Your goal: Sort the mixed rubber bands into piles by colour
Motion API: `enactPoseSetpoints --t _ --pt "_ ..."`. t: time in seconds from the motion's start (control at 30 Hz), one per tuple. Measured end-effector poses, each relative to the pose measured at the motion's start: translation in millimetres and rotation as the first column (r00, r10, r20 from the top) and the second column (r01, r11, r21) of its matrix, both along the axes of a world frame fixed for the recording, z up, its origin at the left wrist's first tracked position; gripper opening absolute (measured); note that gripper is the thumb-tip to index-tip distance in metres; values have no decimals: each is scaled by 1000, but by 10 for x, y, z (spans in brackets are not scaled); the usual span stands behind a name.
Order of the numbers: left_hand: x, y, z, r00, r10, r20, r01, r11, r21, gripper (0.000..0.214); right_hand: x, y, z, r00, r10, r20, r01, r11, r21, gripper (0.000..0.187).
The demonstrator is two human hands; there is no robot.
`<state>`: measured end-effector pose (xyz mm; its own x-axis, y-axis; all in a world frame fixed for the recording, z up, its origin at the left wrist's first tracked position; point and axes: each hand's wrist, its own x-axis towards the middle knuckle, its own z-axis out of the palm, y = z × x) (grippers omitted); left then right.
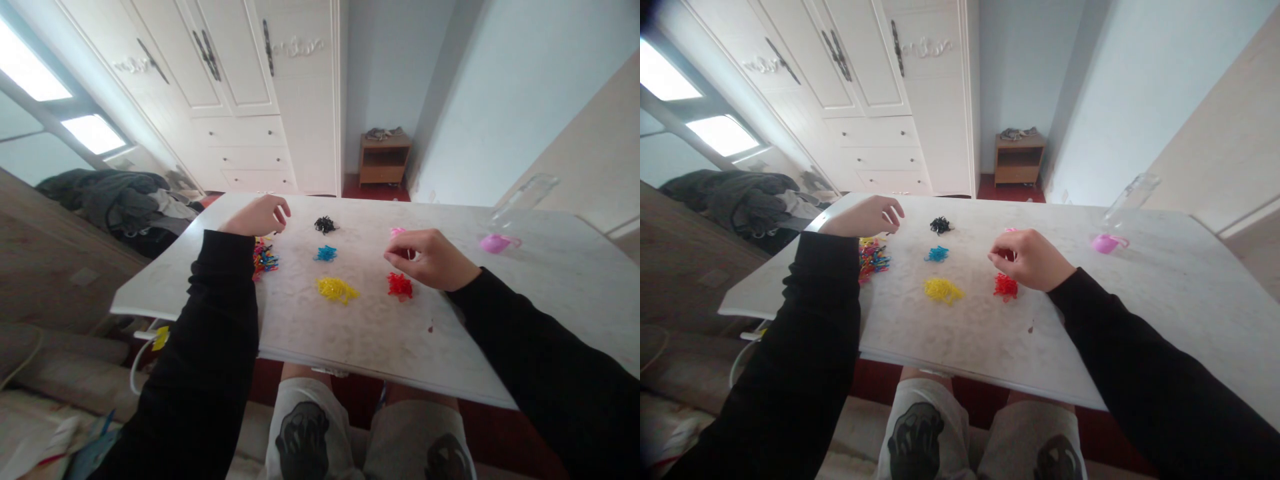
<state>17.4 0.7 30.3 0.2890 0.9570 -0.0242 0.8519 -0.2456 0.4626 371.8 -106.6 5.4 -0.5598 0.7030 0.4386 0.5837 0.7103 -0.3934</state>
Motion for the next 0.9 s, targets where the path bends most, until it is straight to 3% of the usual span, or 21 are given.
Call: enactPoseSetpoints --t 0.1,0.27,0.47,0.6,0.73,0.9 --pt "193 -84 32 963 -153 220 131 985 110 25 8 9 -10 1000 -18 -5 18 1000 -6 17" --pt "578 -207 -36 795 -304 524 228 952 206 31 23 21 -28 999 -32 -4 31 999 -28 16" --pt "926 -284 -274 555 -292 779 277 948 158 36 16 8 -20 1000 14 -17 -15 999 -47 9" --pt "1036 -322 -377 453 -240 859 341 936 82 43 -11 -27 5 996 90 6 -89 994 -62 23" --pt "1099 -370 -400 418 -227 880 371 926 63 43 -48 -63 3 982 184 41 -180 980 -80 41" --pt "1146 -435 -377 446 -278 851 384 918 99 35 -79 -87 -34 972 223 71 -214 970 -114 50"
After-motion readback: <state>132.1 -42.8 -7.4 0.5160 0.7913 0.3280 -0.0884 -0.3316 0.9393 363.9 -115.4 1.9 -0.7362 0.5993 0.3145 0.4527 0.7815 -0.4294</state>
